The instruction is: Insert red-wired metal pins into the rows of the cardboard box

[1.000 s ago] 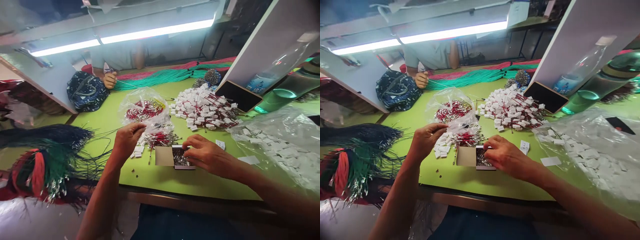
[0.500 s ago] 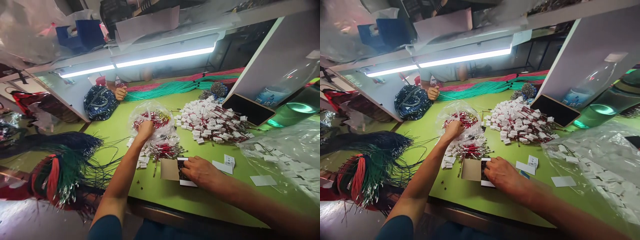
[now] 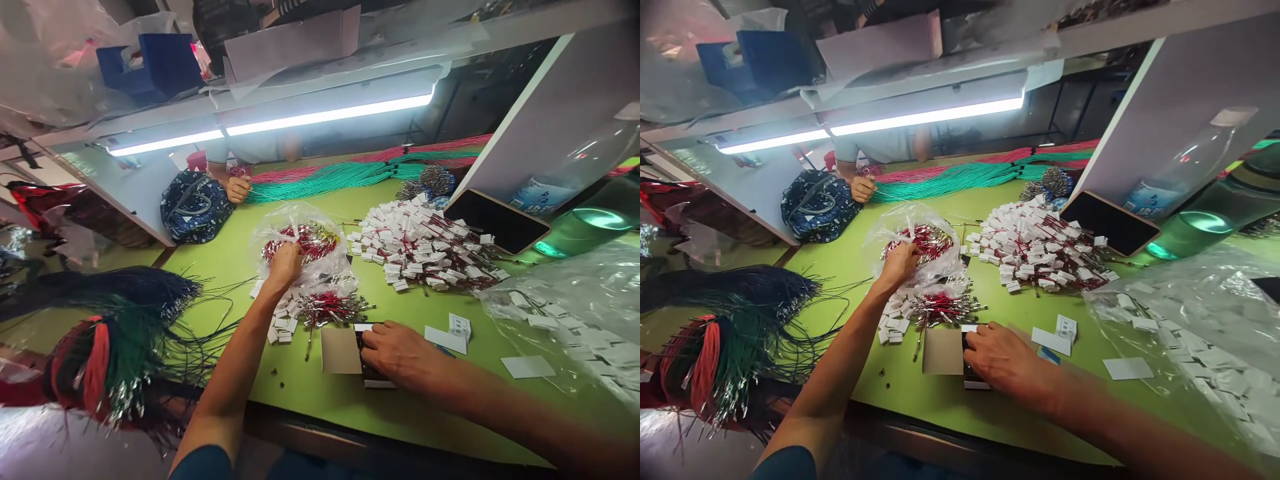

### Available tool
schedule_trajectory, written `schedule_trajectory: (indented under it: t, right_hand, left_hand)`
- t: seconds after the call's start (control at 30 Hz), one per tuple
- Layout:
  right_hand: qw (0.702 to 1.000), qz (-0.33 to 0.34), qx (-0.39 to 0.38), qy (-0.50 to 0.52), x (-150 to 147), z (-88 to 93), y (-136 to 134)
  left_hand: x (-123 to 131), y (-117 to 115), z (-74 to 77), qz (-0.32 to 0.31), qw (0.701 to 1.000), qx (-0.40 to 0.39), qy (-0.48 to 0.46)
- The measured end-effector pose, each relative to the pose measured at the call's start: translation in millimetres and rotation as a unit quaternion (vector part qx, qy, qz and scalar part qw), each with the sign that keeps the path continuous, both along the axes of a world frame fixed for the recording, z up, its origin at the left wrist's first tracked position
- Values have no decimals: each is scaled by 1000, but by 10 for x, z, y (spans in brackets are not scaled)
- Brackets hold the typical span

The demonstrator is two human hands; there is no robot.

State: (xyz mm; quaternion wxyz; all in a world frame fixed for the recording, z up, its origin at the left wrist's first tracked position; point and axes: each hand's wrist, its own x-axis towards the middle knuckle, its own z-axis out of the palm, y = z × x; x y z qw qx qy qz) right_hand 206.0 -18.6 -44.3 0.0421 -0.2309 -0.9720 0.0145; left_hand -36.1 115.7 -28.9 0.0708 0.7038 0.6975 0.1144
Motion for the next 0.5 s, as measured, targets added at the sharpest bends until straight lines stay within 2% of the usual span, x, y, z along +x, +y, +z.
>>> schedule_trajectory:
  t: [0.13, 0.2, 0.27, 0.37, 0.43, 0.5]
  right_hand:
    - [999, -29, -29, 10, 7, 41, 10]
    - [997, -51, -63, 11, 16, 113, 13]
    - [992, -65, -102, 33, 24, 207, 15]
    - [978, -71, -160, 115, 26, 334, 23]
    - [964, -71, -190, 172, 19, 381, 30]
    - [953, -72, -204, 211, 9, 397, 34]
  left_hand:
    - [-31, -120, 145, -26, 998, 46, -25]
    - [-48, -183, 187, -39, 992, 81, -90]
    - [-55, -229, 195, -43, 968, 112, -221]
    - [-39, -232, 143, -33, 897, 93, -431]
    - [-25, -183, 81, -23, 869, 59, -490]
    - [-26, -101, 12, -12, 877, 50, -477]
